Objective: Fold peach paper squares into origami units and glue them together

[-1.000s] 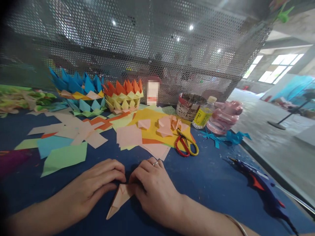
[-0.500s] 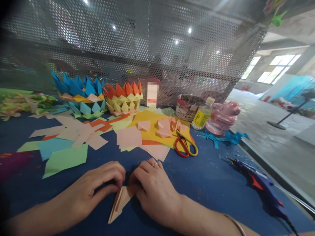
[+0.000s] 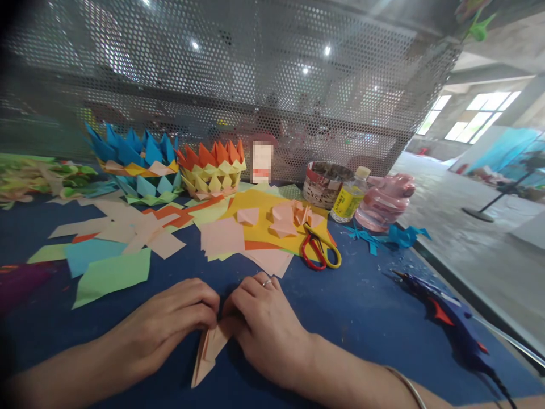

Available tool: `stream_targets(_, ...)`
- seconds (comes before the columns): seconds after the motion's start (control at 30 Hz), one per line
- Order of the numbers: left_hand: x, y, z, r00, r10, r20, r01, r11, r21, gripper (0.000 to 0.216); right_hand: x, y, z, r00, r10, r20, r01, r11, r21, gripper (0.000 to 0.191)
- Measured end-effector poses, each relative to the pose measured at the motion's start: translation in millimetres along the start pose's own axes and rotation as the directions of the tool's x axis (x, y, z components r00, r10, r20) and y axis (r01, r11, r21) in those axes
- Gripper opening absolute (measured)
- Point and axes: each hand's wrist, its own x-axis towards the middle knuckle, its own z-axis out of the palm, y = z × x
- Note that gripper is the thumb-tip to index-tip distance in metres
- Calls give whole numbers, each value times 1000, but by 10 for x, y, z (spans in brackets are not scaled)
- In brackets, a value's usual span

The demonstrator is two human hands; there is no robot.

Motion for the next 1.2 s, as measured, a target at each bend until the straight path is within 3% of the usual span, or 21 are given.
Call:
stream_targets(0.27,40,92,-126,983,-172,-57,166,981,-103,24,-64,-88,-217,975,-18,-221,86,949,305,22)
stream_targets(0.4,29,78,-117,978,-194,-76,185,977,-104,23,-132,-154,-236,971,-100,-216,164,938,304,57)
stream_targets(0.43,30,84,-115,979,-191,-77,182,977,-107,23,-140,-165,-210,967,-120,-225,181,943,278,57)
stream_targets(0.53,32,117,-126,979,-186,-81,176,976,-125,22,-135,-180,-120,950,-136,-281,205,951,233,29)
stream_targets(0.67,-4,139,-139,955,-286,-83,256,930,-262,21,-77,-190,-87,955,-20,-297,150,894,421,4)
stream_targets(0.8,-36,126,-75,919,-393,19,357,815,-457,55,-27,-202,-88,935,201,-292,-30,865,501,8)
stream_targets(0.93,3,123,-18,883,-470,-2,424,798,-428,31,-9,-182,-47,939,297,-176,-156,819,552,8)
stream_targets(1.07,46,129,-32,848,-529,-21,487,795,-362,34,8,-135,-29,951,293,-101,-212,852,478,6)
stream_targets(1.2,46,148,-30,828,-560,27,539,782,-314,33,20,-95,-35,969,205,-137,-146,924,353,9)
